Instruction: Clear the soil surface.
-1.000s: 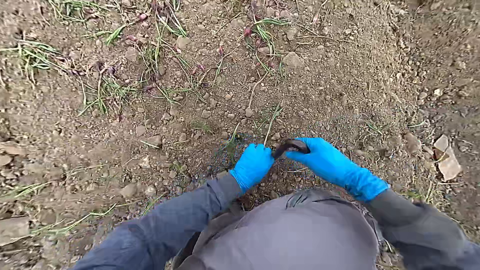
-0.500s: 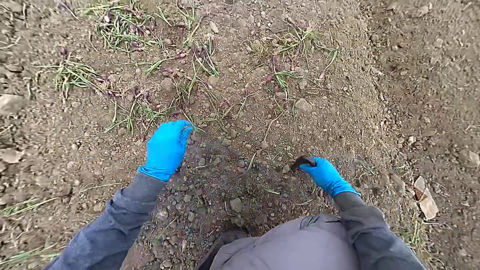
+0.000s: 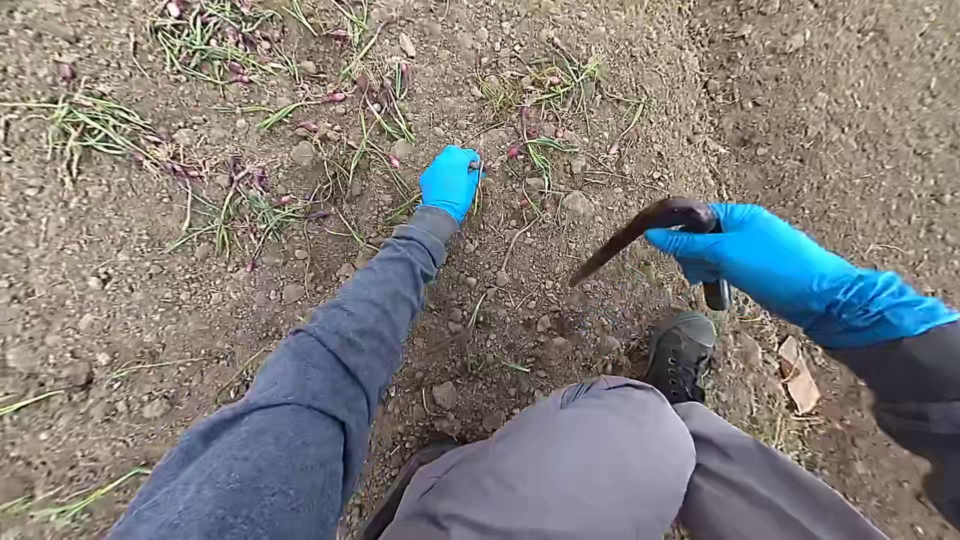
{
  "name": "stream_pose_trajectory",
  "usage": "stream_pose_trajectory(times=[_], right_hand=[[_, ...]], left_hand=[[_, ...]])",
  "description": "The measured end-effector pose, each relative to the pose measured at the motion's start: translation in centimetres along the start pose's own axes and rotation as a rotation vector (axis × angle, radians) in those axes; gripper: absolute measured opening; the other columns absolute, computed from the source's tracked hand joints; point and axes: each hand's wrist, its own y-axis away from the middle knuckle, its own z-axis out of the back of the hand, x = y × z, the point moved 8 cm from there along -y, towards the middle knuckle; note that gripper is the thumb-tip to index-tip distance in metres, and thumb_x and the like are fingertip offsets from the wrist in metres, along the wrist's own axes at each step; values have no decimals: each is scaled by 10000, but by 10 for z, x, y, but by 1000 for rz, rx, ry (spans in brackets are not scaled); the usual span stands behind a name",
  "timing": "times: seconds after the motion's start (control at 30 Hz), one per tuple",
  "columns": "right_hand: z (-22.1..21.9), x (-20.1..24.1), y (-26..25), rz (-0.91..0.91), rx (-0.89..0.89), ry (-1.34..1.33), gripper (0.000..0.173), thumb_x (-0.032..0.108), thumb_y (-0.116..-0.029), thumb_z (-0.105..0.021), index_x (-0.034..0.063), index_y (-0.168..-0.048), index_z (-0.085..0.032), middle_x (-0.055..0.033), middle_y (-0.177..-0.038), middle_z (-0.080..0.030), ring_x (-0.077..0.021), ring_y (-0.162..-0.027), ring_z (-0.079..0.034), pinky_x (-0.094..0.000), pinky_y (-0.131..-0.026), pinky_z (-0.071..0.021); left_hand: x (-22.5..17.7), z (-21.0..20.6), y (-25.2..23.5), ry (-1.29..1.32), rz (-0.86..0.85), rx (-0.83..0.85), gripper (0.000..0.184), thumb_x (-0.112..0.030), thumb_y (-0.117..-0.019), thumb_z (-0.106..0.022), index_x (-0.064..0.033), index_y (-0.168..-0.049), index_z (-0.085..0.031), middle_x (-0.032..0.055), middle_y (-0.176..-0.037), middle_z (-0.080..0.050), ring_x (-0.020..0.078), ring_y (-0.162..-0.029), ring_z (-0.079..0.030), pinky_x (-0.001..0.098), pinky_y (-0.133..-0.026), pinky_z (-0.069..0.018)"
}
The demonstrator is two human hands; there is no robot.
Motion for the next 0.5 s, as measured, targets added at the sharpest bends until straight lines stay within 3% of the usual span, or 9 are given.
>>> stream_pose_trajectory(times=[0.03, 0.1, 0.13, 0.17, 0.23, 0.33, 0.37, 0.43, 0.5], right_hand=[[10, 11, 0, 57, -15, -77, 105, 237, -992, -696, 144, -1011, -739, 2, -589, -545, -85, -452, -464, -255, -442, -427], [12, 16, -12, 144, -45, -183, 99, 232, -998, -689, 179, -1060, -743, 12, -593, -545, -79, -434, -459, -253, -426, -437], [0, 7, -25, 163, -43, -202, 104, 243, -1004, -683, 188, -1074, -737, 11, -594, -543, -81, -427, -458, -259, -418, -439], [-20, -9, -44, 170, -15, -194, 112, 253, -1013, -674, 195, -1089, -732, 8, -609, -544, -86, -435, -452, -272, -423, -432], [-83, -56, -85, 123, 114, -118, 153, 278, -1014, -679, 176, -1113, -735, -28, -680, -590, -129, -500, -492, -344, -493, -455], [-151, -123, -108, 27, 280, -85, 237, 330, -1007, -686, 111, -1091, -718, -66, -768, -635, -179, -619, -568, -424, -621, -498], [-149, -130, -102, 17, 299, -107, 241, 333, -1007, -686, 116, -1108, -717, -58, -776, -639, -165, -626, -571, -404, -623, -501], [-117, -126, -86, 23, 263, -194, 208, 309, -1006, -690, 137, -1117, -728, -27, -711, -617, -118, -538, -531, -324, -522, -475], [-59, -106, -67, 83, 162, -250, 146, 274, -1006, -688, 182, -1102, -747, 12, -667, -603, -76, -484, -489, -262, -458, -432]], left_hand=[[-13, 7, -5, 181, -14, -24, 285, -262, -1009, -665, -142, -1264, -711, 105, -1290, -691, 280, -1198, -661, 558, -1026, -513], [-35, -5, -21, 477, -22, 19, 278, -262, -950, -758, -91, -1165, -716, 86, -1082, -751, 202, -1002, -713, 453, -944, -556], [-43, -22, -22, 458, -13, 106, 300, -268, -935, -779, -55, -1134, -711, 105, -1048, -754, 216, -976, -709, 455, -920, -547], [-46, -43, -15, 279, -4, 222, 365, -315, -928, -784, -34, -1151, -720, 142, -1097, -743, 272, -1052, -703, 522, -978, -538], [-43, -76, 16, -136, -1, 378, 379, -345, -912, -769, -110, -1207, -732, 160, -1206, -716, 359, -1169, -668, 649, -965, -525], [-38, -79, 68, -121, -22, 330, 211, -252, -939, -731, -194, -1138, -769, 90, -1140, -741, 295, -1093, -695, 615, -927, -543], [-44, -78, 83, -90, -41, 296, 177, -233, -950, -724, -205, -1116, -776, 70, -1124, -744, 269, -1069, -698, 591, -918, -547], [-64, -96, 105, -196, -159, 281, 177, -187, -951, -686, -209, -1094, -787, 60, -1119, -732, 265, -1059, -697, 571, -871, -563], [-79, -144, 122, -442, -338, 359, 180, -89, -938, -644, -142, -1041, -780, 130, -1079, -707, 341, -990, -704, 566, -765, -589]])
